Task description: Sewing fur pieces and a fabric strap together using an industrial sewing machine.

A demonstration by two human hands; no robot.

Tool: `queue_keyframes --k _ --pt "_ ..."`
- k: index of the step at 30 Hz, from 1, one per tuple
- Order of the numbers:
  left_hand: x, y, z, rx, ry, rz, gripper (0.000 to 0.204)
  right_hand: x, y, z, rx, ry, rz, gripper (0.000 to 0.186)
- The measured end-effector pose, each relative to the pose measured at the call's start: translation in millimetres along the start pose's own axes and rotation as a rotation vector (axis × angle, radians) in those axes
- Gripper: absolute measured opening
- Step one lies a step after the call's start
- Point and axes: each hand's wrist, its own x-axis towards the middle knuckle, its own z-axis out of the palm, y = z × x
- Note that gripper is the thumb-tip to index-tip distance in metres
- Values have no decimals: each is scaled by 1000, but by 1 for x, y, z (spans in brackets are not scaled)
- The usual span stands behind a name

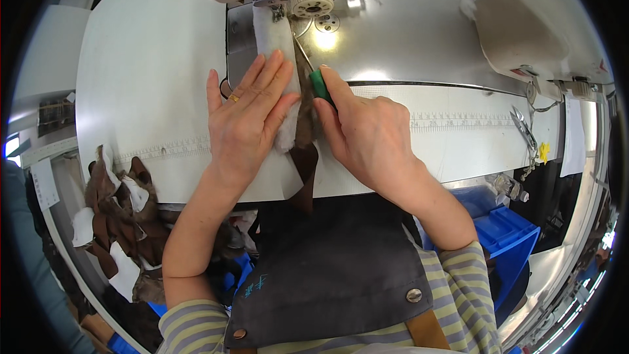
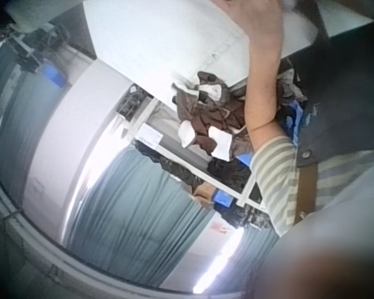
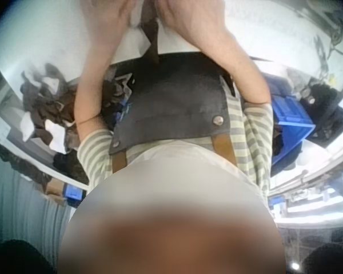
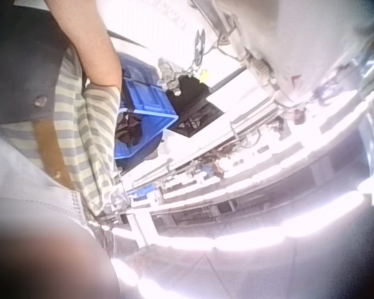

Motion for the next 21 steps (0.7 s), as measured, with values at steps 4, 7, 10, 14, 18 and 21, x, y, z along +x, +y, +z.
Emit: queue_keyframes --k 4,7,10,14,18,21 --pt "1 -1 1 -6 5 17 35 0 -3 -2 -98 -60 0 35" --pt "0 -1 -2 9 0 39 35 0 8 -4 -68 -99 -165 38" --pt "-1 7 -7 37 -36 25 34 -7 19 -16 -171 -226 -293 43" --pt "-9 7 -3 29 -3 30 32 -17 21 -25 -163 -261 -336 47" --pt "-3 -2 -1 18 -22 39 32 -9 21 -23 -190 -249 -359 48" --pt "8 -6 2 8 -17 16 32 3 25 -18 -185 -217 -362 48"
